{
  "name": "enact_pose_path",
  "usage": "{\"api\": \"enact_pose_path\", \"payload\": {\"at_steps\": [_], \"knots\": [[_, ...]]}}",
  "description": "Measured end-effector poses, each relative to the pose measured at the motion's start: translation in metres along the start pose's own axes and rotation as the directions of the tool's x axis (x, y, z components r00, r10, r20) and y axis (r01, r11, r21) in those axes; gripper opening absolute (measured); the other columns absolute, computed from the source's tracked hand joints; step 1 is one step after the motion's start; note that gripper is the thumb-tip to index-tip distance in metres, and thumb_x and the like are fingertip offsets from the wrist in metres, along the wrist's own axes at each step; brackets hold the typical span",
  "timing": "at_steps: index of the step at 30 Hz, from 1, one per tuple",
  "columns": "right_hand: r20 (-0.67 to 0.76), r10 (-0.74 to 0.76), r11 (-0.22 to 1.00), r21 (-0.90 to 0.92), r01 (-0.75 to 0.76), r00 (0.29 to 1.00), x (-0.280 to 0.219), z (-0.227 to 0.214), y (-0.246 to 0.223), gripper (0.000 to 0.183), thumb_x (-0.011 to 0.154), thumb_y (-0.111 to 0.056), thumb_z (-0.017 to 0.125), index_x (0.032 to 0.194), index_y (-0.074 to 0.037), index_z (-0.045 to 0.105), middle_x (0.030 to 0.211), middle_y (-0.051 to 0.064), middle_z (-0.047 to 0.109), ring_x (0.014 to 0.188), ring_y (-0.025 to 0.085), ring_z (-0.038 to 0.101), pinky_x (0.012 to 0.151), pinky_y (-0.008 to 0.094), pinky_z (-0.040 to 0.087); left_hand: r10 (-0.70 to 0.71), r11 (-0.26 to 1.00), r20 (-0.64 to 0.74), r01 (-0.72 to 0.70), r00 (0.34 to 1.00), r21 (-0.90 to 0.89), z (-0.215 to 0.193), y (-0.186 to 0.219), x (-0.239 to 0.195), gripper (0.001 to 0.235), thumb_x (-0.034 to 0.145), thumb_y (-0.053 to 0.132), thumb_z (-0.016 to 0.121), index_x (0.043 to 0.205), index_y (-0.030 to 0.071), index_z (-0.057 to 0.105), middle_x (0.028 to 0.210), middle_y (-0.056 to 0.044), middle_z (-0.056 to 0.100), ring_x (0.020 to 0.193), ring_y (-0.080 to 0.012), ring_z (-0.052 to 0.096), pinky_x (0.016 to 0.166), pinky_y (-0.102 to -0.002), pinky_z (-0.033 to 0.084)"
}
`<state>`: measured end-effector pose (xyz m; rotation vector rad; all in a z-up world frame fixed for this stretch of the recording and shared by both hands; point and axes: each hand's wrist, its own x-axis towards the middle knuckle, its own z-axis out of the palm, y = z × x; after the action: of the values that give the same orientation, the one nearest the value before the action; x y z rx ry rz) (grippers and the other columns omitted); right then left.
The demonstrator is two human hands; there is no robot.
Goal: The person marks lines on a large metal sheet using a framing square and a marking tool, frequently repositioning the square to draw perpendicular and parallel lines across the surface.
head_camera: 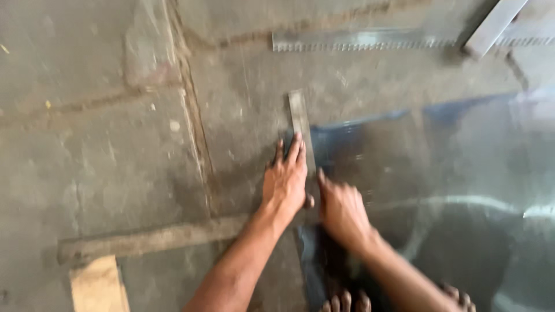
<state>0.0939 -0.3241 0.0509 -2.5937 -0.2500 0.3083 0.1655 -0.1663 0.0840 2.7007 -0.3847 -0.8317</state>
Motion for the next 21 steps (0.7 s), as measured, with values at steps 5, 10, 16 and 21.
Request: {"api": "enact_pose_path", "payload": {"at_steps": [5, 10, 16, 21], "knots": [[-0.151, 0.27, 0.938, 0.265, -0.224, 0.951, -0.016, -0.014, -0.002, 0.038, 0.094, -0.012, 0.059, 0.132, -0.005, 0.064, 0.089, 0.025, 0.073, 0.084, 0.044, 0.071, 0.07, 0.049, 0.058, 0.053, 0.996, -0.142, -0.063, 0.989, -0.064, 0.022, -0.017, -0.009, 0.13, 0.053, 0.047, 0.096, 0.159, 0.008, 0.031, 0.171, -0.002, 0.02, 0.152, -0.0333, 0.024, 0.113, -0.051, 0.039], [-0.115, 0.427, 0.846, 0.401, -0.352, 0.897, -0.033, 0.002, -0.015, 0.018, 0.096, -0.014, 0.06, 0.108, -0.003, 0.069, 0.084, 0.016, 0.078, 0.08, 0.035, 0.078, 0.072, 0.045, 0.06, 0.067, 0.997, -0.575, -0.079, 0.816, 0.004, 0.1, -0.098, -0.084, 0.071, 0.089, 0.067, 0.067, 0.138, 0.015, 0.061, 0.142, -0.006, 0.053, 0.135, -0.0292, 0.05, 0.116, -0.053, 0.041], [-0.143, 0.055, 0.955, 0.296, -0.011, 0.988, -0.03, 0.016, -0.042, 0.025, 0.097, -0.017, 0.065, 0.116, -0.003, 0.071, 0.112, 0.02, 0.071, 0.097, 0.038, 0.071, 0.082, 0.045, 0.058, 0.058, 0.995, -0.555, -0.006, 0.83, 0.095, 0.124, -0.176, -0.147, 0.076, 0.08, 0.064, 0.067, 0.135, 0.012, 0.061, 0.132, -0.011, 0.055, 0.128, -0.0347, 0.046, 0.112, -0.055, 0.035], [-0.086, -0.379, 0.925, -0.054, 0.376, 0.921, -0.037, 0.04, -0.058, 0.056, 0.088, -0.037, 0.075, 0.13, -0.001, 0.066, 0.122, 0.015, 0.06, 0.101, 0.034, 0.062, 0.087, 0.044, 0.05, 0.053, 0.997, -0.523, -0.015, 0.851, 0.077, 0.142, -0.186, -0.149, 0.064, 0.084, 0.056, 0.07, 0.133, 0.014, 0.063, 0.133, -0.008, 0.056, 0.131, -0.0323, 0.045, 0.119, -0.052, 0.031]]}}
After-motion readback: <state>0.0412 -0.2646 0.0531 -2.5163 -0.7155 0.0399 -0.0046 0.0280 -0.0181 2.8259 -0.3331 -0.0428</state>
